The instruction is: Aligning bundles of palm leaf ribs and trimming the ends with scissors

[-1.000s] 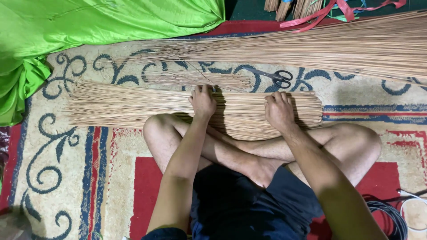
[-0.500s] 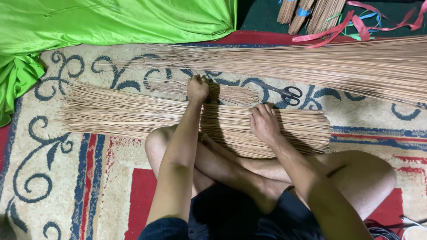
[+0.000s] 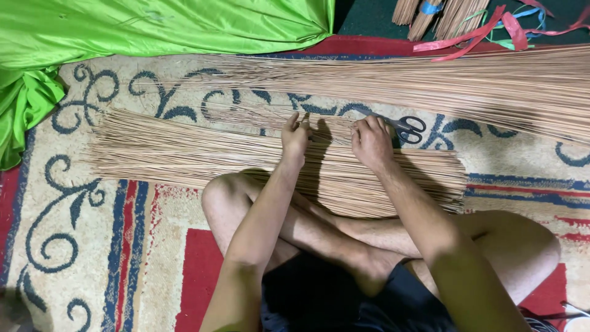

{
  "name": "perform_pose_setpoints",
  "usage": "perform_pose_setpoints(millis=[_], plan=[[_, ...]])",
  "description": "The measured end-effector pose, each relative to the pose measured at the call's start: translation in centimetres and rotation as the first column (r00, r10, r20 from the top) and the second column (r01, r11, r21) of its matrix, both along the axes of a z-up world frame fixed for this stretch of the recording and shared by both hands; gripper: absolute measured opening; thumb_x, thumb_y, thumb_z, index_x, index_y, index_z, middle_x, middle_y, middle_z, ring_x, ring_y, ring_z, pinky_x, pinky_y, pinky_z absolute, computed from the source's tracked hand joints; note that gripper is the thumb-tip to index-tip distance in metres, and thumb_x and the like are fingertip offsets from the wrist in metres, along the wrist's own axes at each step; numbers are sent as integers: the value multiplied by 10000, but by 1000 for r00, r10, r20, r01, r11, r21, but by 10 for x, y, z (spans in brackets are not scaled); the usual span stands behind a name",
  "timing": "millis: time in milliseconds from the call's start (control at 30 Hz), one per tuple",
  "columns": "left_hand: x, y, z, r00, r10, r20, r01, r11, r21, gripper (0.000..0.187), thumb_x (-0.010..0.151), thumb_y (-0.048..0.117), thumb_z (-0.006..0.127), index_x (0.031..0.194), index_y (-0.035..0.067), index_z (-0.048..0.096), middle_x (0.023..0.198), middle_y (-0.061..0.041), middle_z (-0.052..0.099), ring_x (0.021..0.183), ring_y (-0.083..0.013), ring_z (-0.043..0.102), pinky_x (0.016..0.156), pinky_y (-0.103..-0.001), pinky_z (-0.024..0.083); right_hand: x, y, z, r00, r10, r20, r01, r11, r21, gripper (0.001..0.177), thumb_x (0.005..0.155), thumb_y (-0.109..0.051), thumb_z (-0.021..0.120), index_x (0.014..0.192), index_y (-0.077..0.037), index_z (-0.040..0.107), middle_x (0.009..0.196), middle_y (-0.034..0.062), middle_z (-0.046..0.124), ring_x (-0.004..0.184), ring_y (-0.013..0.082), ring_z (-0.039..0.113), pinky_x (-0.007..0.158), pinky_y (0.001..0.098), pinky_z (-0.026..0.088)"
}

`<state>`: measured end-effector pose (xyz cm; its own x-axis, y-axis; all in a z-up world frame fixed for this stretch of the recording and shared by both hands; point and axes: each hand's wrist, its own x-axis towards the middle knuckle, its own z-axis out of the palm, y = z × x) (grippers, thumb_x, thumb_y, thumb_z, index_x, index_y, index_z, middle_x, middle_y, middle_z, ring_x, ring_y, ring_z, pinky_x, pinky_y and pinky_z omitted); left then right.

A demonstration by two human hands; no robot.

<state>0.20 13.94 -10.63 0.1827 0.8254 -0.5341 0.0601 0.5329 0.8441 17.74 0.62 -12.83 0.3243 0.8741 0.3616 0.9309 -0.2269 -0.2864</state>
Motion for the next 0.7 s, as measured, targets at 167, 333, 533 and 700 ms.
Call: perform_pose_setpoints(millis=[167,333,533,700], plan=[[-1,8,3,997,-67,37,64,994,86,347,992,136,612,1331,64,613,967,-59,625,733,-131,635,514,-227,515,6,13,3,1000,-18,-7,18,1000,-16,207,847,-223,720,1042,-153,705,993,48,584,1012,280,594,836,436,490],[17,84,-65,820,-20,-572,413,713,567,149,877,263,754,1013,236,703,909,-17,676,932,-258,713,825,-390,564,17,43,-5,999,12,-35,-12,1000,-11,224,842,-210,739,1054,-145,709,996,58,580,1010,296,582,837,439,488],[31,138,-38,507,176,-844,746,400,532,119,932,284,638,1044,247,652,1062,-3,558,1026,-286,648,845,-445,520,12,75,32,996,38,-84,-37,999,9,217,844,-183,751,1053,-140,712,937,41,537,961,294,583,802,422,491],[49,161,-46,553,389,-737,728,205,654,48,887,239,696,867,204,669,980,0,487,901,-265,585,726,-423,452,13,77,24,990,99,-98,-95,995,36,238,805,-159,768,1029,-115,704,937,74,584,955,309,615,777,450,491]])
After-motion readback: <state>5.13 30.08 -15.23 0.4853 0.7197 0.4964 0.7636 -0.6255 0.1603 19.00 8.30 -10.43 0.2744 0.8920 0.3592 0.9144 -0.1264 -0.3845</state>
